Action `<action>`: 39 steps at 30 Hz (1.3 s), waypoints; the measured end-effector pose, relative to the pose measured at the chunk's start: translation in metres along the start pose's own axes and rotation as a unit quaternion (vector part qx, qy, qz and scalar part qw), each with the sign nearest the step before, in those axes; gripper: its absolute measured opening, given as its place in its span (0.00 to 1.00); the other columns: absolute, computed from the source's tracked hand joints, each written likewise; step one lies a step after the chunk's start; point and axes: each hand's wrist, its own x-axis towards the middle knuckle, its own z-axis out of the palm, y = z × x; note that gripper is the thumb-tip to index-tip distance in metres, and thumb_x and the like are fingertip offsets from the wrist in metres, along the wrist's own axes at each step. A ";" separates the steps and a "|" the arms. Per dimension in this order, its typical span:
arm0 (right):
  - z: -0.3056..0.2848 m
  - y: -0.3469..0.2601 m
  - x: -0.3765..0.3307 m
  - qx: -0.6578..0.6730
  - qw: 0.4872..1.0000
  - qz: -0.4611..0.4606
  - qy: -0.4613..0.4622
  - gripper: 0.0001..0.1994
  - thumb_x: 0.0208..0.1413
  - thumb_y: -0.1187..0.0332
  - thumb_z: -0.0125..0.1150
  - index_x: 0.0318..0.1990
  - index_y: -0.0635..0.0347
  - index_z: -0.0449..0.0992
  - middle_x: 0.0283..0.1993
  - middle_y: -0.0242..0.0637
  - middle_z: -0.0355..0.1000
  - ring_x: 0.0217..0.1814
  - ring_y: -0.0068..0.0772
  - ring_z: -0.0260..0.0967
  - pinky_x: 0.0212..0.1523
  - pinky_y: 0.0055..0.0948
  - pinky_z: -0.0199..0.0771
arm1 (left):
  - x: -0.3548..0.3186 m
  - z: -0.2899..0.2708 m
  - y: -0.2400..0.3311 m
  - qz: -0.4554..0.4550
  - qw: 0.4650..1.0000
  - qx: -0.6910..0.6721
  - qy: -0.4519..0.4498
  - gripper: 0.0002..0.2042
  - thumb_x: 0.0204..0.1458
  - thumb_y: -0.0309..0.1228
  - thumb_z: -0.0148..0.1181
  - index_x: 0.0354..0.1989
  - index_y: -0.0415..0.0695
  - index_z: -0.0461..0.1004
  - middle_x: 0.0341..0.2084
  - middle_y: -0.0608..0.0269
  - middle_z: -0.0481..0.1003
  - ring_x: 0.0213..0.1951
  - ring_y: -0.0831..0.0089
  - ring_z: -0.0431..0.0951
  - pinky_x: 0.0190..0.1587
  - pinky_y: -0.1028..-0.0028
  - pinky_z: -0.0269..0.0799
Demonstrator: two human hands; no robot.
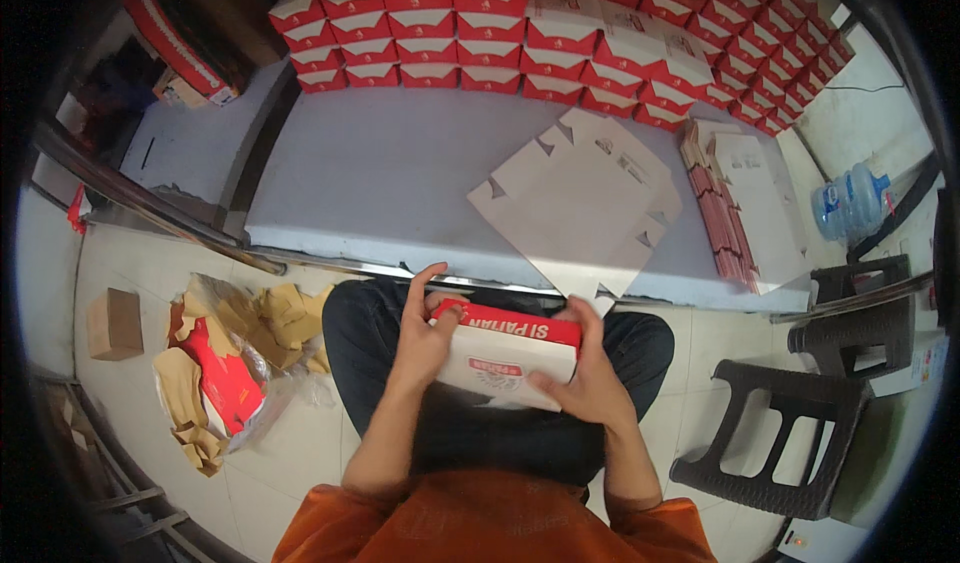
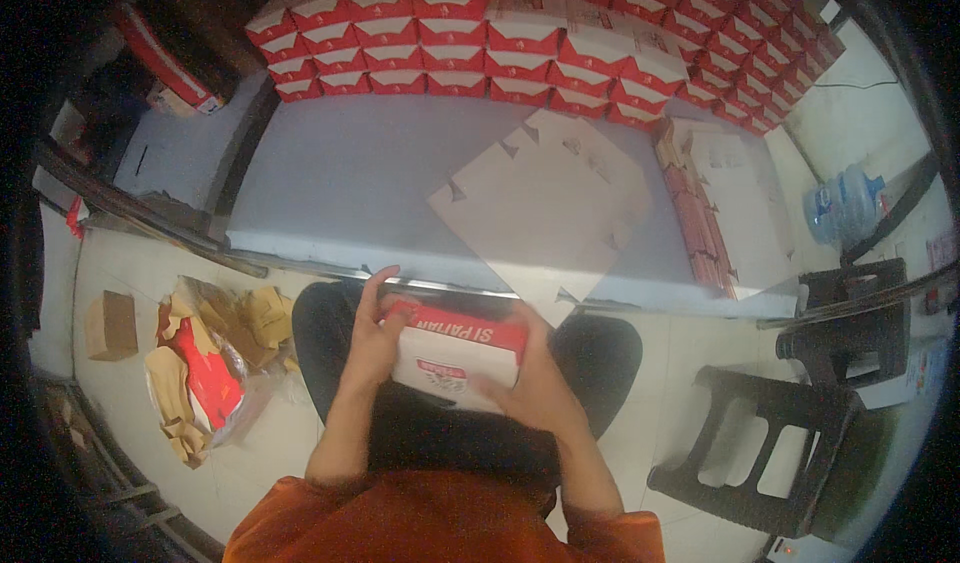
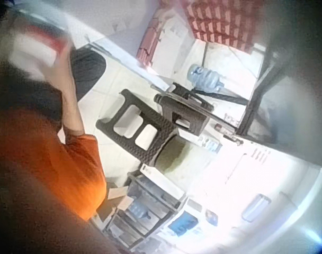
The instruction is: The person assembles small red and white cardboard boxes by folding flat sheets and inserting red inserts. They repeatedly pick up a flat sheet, fold it into a box shape, insert a red piece, and place the finished box on a nearby stack.
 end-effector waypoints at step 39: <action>-0.009 0.115 0.041 -0.224 0.930 0.040 0.288 0.13 0.45 0.72 0.63 0.39 0.64 0.72 0.38 0.50 0.71 0.44 0.55 0.67 0.45 0.43 0.68 | 0.119 0.207 -0.053 0.212 0.746 0.614 -0.147 0.31 0.55 0.55 0.50 0.47 0.33 0.73 0.44 0.33 0.73 0.50 0.48 0.75 0.55 0.58 0.68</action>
